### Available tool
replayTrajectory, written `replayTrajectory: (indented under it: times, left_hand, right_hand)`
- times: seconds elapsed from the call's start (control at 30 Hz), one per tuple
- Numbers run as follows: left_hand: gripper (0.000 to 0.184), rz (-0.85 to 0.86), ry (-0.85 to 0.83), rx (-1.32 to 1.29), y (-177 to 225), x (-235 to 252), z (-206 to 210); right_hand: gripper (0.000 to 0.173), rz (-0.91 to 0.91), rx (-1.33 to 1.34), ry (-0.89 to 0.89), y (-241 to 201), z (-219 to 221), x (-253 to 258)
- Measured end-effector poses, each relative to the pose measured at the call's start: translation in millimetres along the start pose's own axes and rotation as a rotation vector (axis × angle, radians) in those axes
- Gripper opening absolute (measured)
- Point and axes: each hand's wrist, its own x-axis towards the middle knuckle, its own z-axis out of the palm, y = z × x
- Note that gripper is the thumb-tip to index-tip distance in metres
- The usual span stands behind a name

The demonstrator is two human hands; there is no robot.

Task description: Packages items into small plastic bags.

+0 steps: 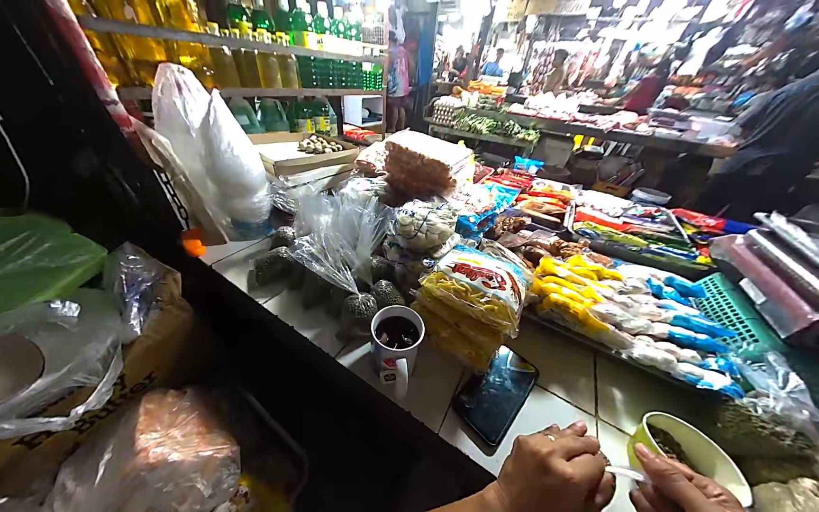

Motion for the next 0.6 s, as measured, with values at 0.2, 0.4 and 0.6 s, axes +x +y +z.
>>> replayTrajectory:
  times: [0.2, 0.4, 0.6]
  left_hand:
    - [0.017, 0.053, -0.02, 0.003, -4.6, -0.1, -2.7]
    - [0.015, 0.09, -0.029, 0.01, -6.2, -2.9, -4.3]
    - [0.014, 0.1, -0.048, 0.013, -5.3, -4.3, -5.9]
  right_hand:
    - [0.045, 0.044, 0.032, 0.067, -12.6, -12.5, -0.1]
    - [0.046, 0.044, 0.04, 0.103, -18.2, -25.1, -3.8]
    - [0.047, 0.012, 0.066, 0.119, -25.9, -35.4, -11.5]
